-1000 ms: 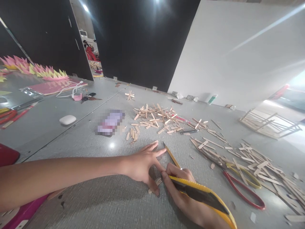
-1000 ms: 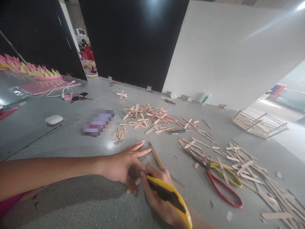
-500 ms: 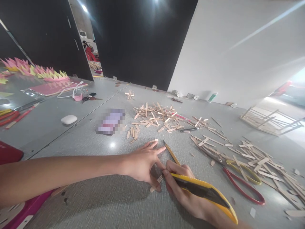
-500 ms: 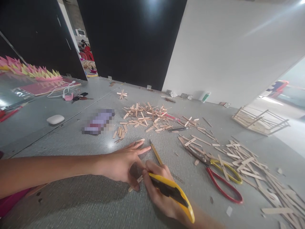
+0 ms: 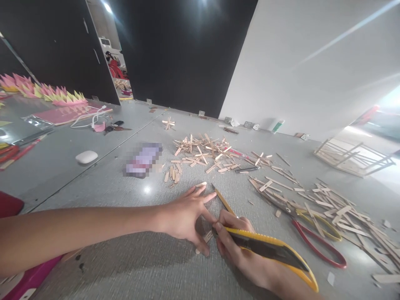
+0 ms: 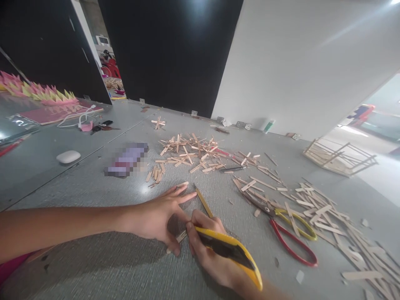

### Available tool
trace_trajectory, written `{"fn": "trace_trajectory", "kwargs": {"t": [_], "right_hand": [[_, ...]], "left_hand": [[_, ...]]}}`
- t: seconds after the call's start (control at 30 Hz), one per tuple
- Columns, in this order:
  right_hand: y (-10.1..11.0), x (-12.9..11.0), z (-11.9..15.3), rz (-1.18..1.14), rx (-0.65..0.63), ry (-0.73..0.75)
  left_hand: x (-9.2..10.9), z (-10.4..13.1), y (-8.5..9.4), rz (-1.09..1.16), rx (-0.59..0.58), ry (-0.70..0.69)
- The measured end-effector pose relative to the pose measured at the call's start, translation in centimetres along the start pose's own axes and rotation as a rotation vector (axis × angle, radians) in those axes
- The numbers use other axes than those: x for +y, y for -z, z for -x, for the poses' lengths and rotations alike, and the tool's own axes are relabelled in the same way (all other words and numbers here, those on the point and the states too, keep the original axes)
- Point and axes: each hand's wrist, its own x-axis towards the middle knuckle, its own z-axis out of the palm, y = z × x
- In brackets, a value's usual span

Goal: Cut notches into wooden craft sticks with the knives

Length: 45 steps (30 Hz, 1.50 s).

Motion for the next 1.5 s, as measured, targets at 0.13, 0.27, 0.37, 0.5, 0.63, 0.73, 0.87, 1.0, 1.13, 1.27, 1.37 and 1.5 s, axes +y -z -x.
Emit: {"fn": "trace_trajectory", "kwargs": {"t": [0.13, 0.27, 0.37, 0.5, 0.63, 0.73, 0.87, 1.0, 1.13, 1.27, 1.37, 1.5], "right_hand": [[-0.2, 0.2, -0.1, 0.003, 0.010, 0.020], [-0.3, 0.3, 0.0, 0.034, 0.034, 0.055], [-0.3, 0.0, -0.1, 0.067, 0.063, 0.087], [0.4, -1.0, -0.2, 0.091, 0.080, 0.120], [0.9, -1.3, -0.2, 0.109, 0.048, 0.116], [0.8, -1.0, -0.1, 0.107, 0.007, 0.092], [0.8, -1.0, -0.2, 0.098, -0.029, 0.067], [1.3, -1.5, -0.3, 0.089, -0.059, 0.054], [1.3, -1.2, -0.1, 0.099, -0.056, 0.073], [0.8, -0.7, 0.2, 0.134, -0.018, 0.117], [1.6, -0.6, 0.2, 0.207, 0.035, 0.162], [5.1, 0.7, -0.4, 0.491, 0.084, 0.292]], "left_hand": [[0.1, 0.0, 0.0, 0.002, 0.000, 0.018], [0.1, 0.0, -0.1, -0.005, 0.003, 0.020], [0.1, 0.0, -0.1, -0.005, 0.003, 0.018], [0.2, -0.1, -0.1, 0.018, 0.030, 0.032], [0.3, -0.1, -0.1, 0.014, 0.045, 0.038], [0.3, -0.2, -0.1, 0.008, 0.043, 0.034], [0.4, -0.3, 0.0, -0.001, 0.019, 0.067], [0.5, -0.4, 0.0, -0.011, -0.001, 0.078], [0.7, -0.3, 0.1, -0.009, -0.001, 0.075], [1.0, 0.0, 0.0, -0.011, 0.006, 0.068], [1.4, 0.4, 0.0, -0.004, 0.023, 0.078], [1.9, 1.1, 0.4, 0.033, 0.104, 0.130]]}}
